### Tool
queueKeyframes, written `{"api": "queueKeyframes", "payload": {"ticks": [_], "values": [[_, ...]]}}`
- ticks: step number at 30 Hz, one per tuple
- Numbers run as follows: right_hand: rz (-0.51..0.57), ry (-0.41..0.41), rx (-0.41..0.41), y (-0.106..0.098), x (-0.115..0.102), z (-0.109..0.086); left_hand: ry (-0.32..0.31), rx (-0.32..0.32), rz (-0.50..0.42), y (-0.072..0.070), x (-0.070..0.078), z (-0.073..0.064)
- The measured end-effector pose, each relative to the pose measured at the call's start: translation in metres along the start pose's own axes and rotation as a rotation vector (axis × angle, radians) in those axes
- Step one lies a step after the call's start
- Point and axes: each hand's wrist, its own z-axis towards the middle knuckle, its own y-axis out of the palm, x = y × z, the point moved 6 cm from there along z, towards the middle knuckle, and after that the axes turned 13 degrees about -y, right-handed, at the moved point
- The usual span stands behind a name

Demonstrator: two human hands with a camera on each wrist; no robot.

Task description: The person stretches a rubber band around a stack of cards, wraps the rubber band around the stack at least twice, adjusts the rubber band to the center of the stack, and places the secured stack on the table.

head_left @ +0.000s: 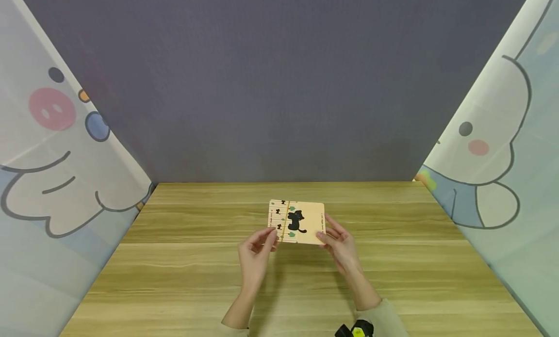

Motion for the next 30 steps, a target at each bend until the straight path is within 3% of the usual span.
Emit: {"api": "queueKeyframes", "payload": {"ticks": [2,5,9,11,15,20,25,30], "values": [[0.006,0.000,-0.002,0.001,-0.001,0.001,0.019,0.006,-0.028,-0.002,-0.019,-0.001],[0.012,-0.002,-0.006,0.002,-0.002,0.001,0.061,-0.007,-0.069,-0.007,-0.066,0.004],[0.018,-0.002,-0.008,0.003,-0.003,0.001,-0.020,0.009,-0.127,-0.014,-0.125,0.010],[0.021,-0.003,-0.009,0.004,-0.003,0.002,-0.113,0.038,-0.150,-0.014,-0.138,0.010],[0.026,-0.006,-0.011,0.006,-0.004,0.001,-0.230,0.070,-0.190,-0.013,-0.147,0.008],[0.029,-0.008,-0.013,0.006,-0.005,0.001,-0.318,0.104,-0.200,-0.011,-0.153,0.008],[0.027,-0.007,-0.015,0.006,-0.005,0.000,-0.344,0.121,-0.230,-0.008,-0.154,0.009],[0.020,-0.014,-0.021,0.006,-0.004,-0.001,-0.328,0.125,-0.263,-0.006,-0.153,0.009]]}}
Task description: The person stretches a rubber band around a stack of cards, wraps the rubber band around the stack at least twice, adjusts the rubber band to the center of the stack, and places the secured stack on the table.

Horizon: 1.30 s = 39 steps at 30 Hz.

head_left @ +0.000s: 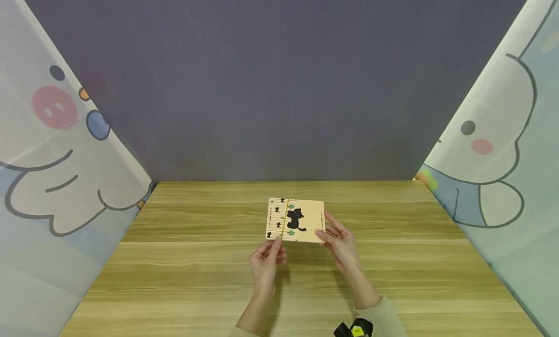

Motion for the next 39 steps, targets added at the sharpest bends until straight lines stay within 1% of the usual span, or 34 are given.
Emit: {"api": "queueKeyframes", "payload": {"ticks": [6,8,12,15,19,25,28,32,35,39], "values": [[0.006,-0.008,-0.006,0.000,0.000,-0.002,0.019,-0.002,-0.029,0.004,0.000,-0.002],[0.006,-0.014,-0.007,0.000,0.000,-0.002,0.020,-0.006,-0.024,0.006,-0.001,-0.004],[0.006,-0.025,-0.004,0.002,0.000,-0.003,0.009,-0.024,0.004,0.010,-0.001,-0.006],[0.001,-0.030,-0.004,0.003,0.001,-0.003,-0.011,-0.040,0.036,0.013,-0.003,-0.008],[-0.007,-0.027,-0.019,0.005,0.002,-0.004,-0.019,-0.031,0.055,0.012,-0.005,-0.008],[-0.003,-0.035,-0.009,0.004,0.002,-0.004,-0.012,0.017,0.034,0.003,-0.004,-0.003],[0.008,-0.034,-0.016,0.004,0.003,-0.004,-0.001,0.029,0.023,0.000,-0.003,-0.003],[0.016,-0.033,-0.029,0.005,0.004,-0.005,0.009,0.007,0.029,0.004,-0.003,-0.008],[0.001,-0.033,-0.030,0.006,0.005,-0.006,-0.003,-0.018,0.042,0.008,-0.006,-0.011],[-0.022,-0.028,-0.024,0.006,0.007,-0.006,-0.022,-0.022,0.051,0.011,-0.011,-0.010]]}}
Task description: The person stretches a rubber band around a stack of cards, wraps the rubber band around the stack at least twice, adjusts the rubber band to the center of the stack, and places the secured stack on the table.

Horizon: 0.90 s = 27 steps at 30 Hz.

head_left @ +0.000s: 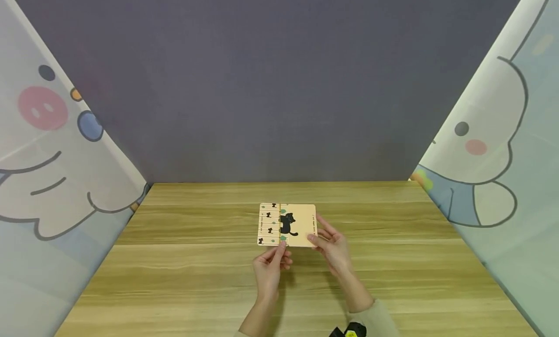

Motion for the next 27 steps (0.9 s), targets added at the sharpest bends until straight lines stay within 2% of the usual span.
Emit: {"api": "queueKeyframes", "payload": {"ticks": [5,6,12,13,15,22,27], "values": [[-0.009,0.002,0.021,-0.001,0.000,0.000,-0.030,0.021,0.007,0.001,-0.004,0.001],[-0.009,-0.010,0.000,-0.007,0.008,0.004,-0.033,0.026,0.001,0.001,-0.003,0.001],[-0.015,-0.034,-0.021,-0.009,0.009,0.005,0.000,0.064,-0.028,-0.004,0.004,-0.002],[-0.010,-0.019,0.004,-0.004,0.000,0.001,0.007,0.065,-0.022,-0.004,0.005,-0.003],[-0.005,-0.009,0.007,-0.002,-0.002,0.000,0.013,0.059,-0.004,-0.003,0.005,-0.004],[-0.029,-0.014,-0.017,0.003,-0.003,-0.001,-0.021,0.034,0.001,0.005,-0.001,-0.004],[-0.027,-0.015,-0.007,0.002,-0.003,0.000,-0.039,0.035,0.012,0.005,0.001,-0.007]]}}
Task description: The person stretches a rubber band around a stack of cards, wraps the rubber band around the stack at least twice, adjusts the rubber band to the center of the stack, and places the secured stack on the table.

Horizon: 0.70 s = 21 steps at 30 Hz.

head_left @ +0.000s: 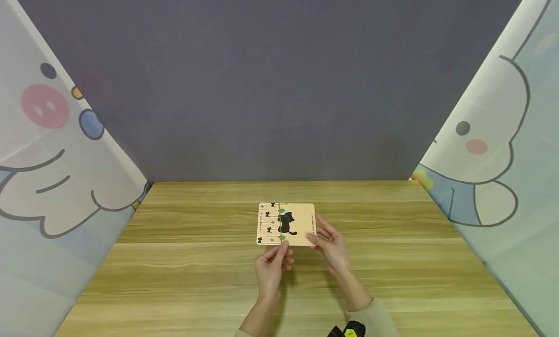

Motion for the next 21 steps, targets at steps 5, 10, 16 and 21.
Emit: {"api": "queueKeyframes", "payload": {"ticks": [5,10,16,21], "values": [[0.019,0.012,0.019,-0.0007,-0.0005,0.0010,-0.003,0.047,-0.025,-0.0041,0.0054,-0.0012],[0.005,0.017,0.021,-0.0007,0.0003,0.0004,0.019,0.056,-0.027,-0.0052,0.0060,-0.0003],[-0.017,0.007,0.008,0.0008,0.0019,-0.0015,-0.007,0.030,0.005,-0.0017,0.0021,-0.0013],[-0.028,0.019,0.009,0.0003,0.0037,-0.0022,-0.051,0.007,0.004,0.0016,0.0020,-0.0043]]}}
